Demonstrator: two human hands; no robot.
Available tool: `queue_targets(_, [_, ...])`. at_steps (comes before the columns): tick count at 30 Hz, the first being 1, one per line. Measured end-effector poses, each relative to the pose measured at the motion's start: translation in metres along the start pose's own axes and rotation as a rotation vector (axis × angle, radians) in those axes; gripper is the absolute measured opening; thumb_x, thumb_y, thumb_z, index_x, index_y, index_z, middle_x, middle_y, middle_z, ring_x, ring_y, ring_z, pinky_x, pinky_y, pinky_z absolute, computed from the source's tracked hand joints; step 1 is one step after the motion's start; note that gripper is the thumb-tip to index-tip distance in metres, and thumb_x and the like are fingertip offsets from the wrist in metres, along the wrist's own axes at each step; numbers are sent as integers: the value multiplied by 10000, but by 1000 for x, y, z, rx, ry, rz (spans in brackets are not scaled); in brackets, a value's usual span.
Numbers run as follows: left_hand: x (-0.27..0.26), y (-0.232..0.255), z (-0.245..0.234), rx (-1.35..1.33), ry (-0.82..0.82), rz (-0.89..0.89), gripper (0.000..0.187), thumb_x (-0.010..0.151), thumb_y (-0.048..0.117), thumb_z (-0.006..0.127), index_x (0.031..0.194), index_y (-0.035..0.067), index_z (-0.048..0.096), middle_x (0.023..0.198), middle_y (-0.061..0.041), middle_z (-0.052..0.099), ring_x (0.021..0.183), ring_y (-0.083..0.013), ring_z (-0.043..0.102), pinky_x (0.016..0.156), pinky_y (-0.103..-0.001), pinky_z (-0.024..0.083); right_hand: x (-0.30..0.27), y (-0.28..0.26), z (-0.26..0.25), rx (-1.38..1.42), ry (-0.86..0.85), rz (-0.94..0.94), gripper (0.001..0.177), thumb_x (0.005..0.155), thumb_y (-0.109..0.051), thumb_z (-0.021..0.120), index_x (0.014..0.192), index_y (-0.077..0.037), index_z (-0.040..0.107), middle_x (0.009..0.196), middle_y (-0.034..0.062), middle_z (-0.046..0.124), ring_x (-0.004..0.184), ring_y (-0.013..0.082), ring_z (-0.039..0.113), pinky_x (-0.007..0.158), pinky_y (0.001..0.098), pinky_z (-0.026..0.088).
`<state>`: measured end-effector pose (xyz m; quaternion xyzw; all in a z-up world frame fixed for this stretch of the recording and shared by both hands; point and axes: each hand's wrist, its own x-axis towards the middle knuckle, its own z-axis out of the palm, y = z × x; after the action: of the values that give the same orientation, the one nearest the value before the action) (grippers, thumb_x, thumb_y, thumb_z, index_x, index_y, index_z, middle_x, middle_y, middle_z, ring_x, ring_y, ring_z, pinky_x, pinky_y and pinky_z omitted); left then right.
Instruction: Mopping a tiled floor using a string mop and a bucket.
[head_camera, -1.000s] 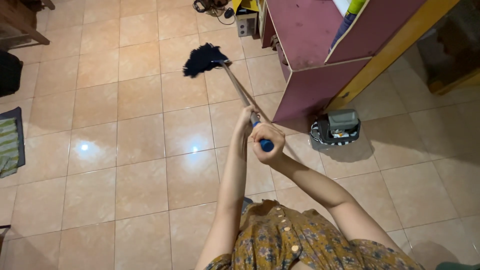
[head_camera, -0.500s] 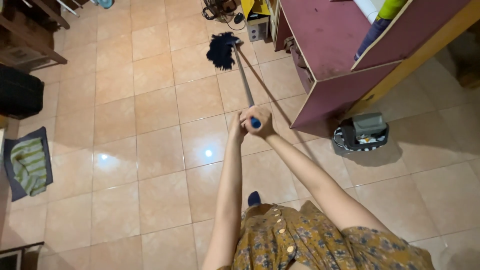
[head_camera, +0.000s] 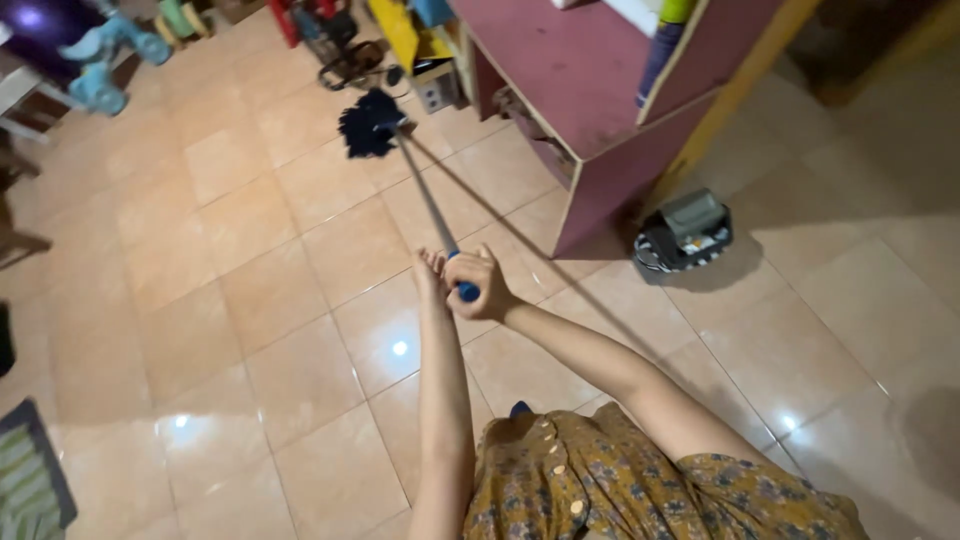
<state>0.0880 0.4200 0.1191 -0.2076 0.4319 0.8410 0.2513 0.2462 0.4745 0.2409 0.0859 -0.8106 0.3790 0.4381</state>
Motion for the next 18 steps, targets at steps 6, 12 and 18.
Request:
queue_targets(6, [19,-4,18,-8,-388,252,460,1130,501,602,1192,45,597,905,-13,484,757,-142,440,591,-311,345,30,-61,-38,168,-10,-256,123,672,-89,642,725,-121,535,732,38,590,669,233,612,672,377,366])
queue_targets(12, [44,-6,9,-10,-150,55,337,1018,407,534,1188,117,554,869,6,621,735,-132,555,644,-306,438,30,-5,1,173,180,-414,119,697,-59,608,743,-125,519,704,19,597,634,238,635,642,362,424])
queue_targets(18, [-1,9,-16,9,-249,-58,418,1057,501,573,1094,138,368,848,26,402,753,-147,540,593,-344,362,29,62,10,23,65,-160,147,699,-48,660,769,-92,538,762,78,590,720,293,586,708,395,474])
